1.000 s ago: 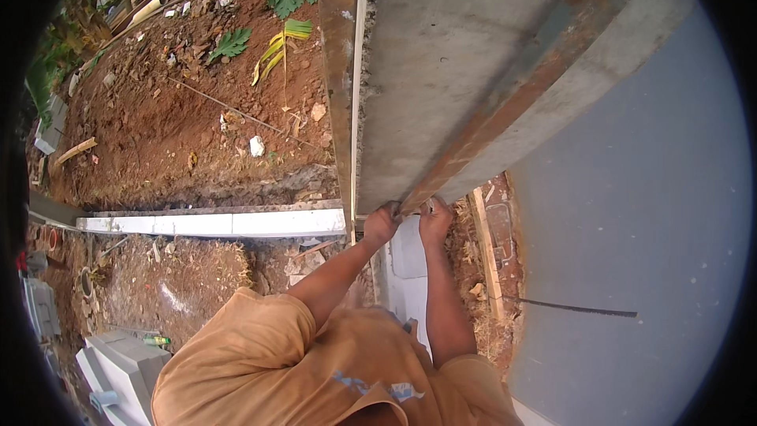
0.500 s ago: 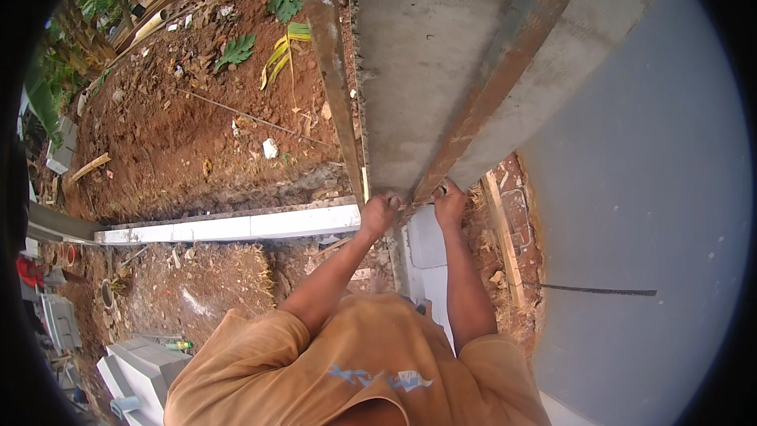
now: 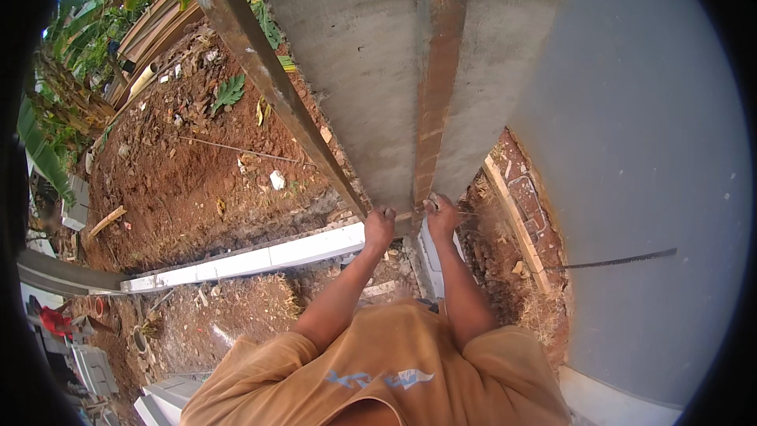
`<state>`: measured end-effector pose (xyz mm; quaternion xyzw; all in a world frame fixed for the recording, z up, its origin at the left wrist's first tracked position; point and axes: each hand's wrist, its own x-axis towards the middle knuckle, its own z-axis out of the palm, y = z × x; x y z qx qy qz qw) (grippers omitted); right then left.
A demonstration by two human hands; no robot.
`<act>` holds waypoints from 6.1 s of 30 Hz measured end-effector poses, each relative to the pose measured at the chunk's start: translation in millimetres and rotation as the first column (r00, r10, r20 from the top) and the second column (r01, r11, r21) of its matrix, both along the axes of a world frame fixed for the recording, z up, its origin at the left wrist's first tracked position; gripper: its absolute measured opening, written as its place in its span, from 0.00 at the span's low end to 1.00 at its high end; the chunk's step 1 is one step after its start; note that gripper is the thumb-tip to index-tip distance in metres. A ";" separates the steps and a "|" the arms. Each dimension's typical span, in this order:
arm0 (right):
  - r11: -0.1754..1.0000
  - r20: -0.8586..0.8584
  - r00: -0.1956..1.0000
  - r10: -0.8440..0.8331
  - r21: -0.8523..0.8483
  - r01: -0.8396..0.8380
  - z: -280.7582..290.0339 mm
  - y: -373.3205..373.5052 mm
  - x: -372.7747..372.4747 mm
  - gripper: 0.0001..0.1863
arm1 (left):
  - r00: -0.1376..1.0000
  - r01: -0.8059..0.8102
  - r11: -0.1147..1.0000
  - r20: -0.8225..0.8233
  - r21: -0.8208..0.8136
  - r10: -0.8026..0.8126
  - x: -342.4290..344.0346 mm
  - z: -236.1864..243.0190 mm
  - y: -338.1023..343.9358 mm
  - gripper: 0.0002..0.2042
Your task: The person measures and cuts a white wall tile using a hand saw, then applies mortar to the wall and sets the tile in place. The person uses a trowel to spread mortar and a hand saw to cut the tile to size.
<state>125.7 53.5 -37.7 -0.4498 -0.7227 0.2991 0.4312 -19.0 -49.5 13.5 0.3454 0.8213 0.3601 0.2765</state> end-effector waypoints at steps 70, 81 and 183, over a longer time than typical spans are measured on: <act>0.402 0.385 0.913 -0.130 -0.822 0.404 -8.3 -384.9 195.3 0.27 | 0.705 0.687 0.688 0.444 -0.235 -0.553 -86.9 -115.5 -225.7 0.26; -0.243 0.590 0.475 -0.653 -0.757 0.607 -94.4 -708.5 188.7 0.14 | 0.688 0.663 0.174 0.500 -0.728 -0.526 -246.2 -167.6 -211.6 0.21; -0.225 0.260 -0.964 -0.053 -0.944 -0.242 -70.2 -1472.3 698.5 0.18 | -0.472 0.276 -0.688 0.528 -0.671 -0.706 1407.4 -147.7 -1076.3 0.09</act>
